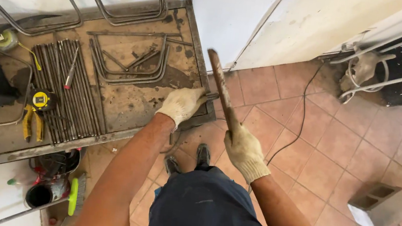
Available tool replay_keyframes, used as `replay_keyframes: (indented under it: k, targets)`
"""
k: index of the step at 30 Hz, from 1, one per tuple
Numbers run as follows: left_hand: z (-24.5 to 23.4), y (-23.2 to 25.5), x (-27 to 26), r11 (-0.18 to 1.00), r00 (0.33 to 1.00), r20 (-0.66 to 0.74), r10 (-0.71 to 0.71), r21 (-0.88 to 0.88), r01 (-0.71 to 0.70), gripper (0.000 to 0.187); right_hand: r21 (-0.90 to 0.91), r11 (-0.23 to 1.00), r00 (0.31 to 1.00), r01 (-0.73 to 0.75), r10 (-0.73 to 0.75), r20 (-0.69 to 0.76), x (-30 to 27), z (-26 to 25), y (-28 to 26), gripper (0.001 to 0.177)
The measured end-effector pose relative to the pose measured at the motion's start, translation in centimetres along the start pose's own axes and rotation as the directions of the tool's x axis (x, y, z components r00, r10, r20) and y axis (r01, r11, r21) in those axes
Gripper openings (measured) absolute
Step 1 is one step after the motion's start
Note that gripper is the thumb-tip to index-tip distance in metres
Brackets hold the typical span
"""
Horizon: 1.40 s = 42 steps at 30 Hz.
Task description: Measuring and bending metal rods using a manual bending tool on a workbench
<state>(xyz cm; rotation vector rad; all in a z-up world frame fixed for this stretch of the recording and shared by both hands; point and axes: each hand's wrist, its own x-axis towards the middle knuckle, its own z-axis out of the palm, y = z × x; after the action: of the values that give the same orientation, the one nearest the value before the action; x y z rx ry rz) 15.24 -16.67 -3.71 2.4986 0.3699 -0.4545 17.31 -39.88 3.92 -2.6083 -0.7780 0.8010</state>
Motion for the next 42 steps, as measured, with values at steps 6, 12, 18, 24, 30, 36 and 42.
replay_keyframes:
  k: [6, 12, 18, 24, 30, 36, 42]
  targets:
    - [-0.6, 0.3, -0.1, 1.000, 0.999, 0.039, -0.015, -0.003, 0.015, 0.030, 0.000, 0.981, 0.956, -0.196, 0.192, -0.222, -1.1, -0.8, -2.6, 0.056]
    - [-2.5, 2.0, -1.8, 0.999, 0.998, 0.034, -0.046, -0.019, 0.046, 0.034, -0.033, 0.993, 0.989, -0.112, 0.108, -0.104, 1.5, 1.9, 0.1, 0.043]
    - [-0.6, 1.6, -1.2, 0.995, 0.996, 0.006, -0.094, 0.041, 0.094, 0.030, 0.031, 0.975, 0.939, -0.218, 0.219, -0.267, 0.2, 1.4, -0.6, 0.043]
    - [-0.9, 1.8, -1.8, 0.998, 0.998, 0.007, -0.066, 0.021, 0.066, 0.029, 0.051, 0.988, 0.989, -0.145, 0.146, -0.036, -0.1, 0.1, -3.0, 0.063]
    - [-0.8, 1.9, -1.4, 0.995, 0.991, -0.093, -0.097, 0.029, 0.100, 0.028, -0.056, 0.966, 0.961, -0.254, 0.245, -0.130, 1.9, 3.3, 0.5, 0.051]
    - [-0.7, 2.0, -1.7, 0.997, 0.990, -0.124, -0.071, 0.034, 0.076, 0.029, 0.201, 0.970, 0.987, -0.133, 0.147, -0.057, -1.3, -2.8, -1.8, 0.069]
    - [-3.0, 3.2, -5.6, 0.951, 0.979, -0.006, -0.203, -0.241, 0.195, 0.038, 0.726, 0.665, 0.979, -0.175, 0.195, 0.057, -5.1, -1.7, 8.9, 0.052]
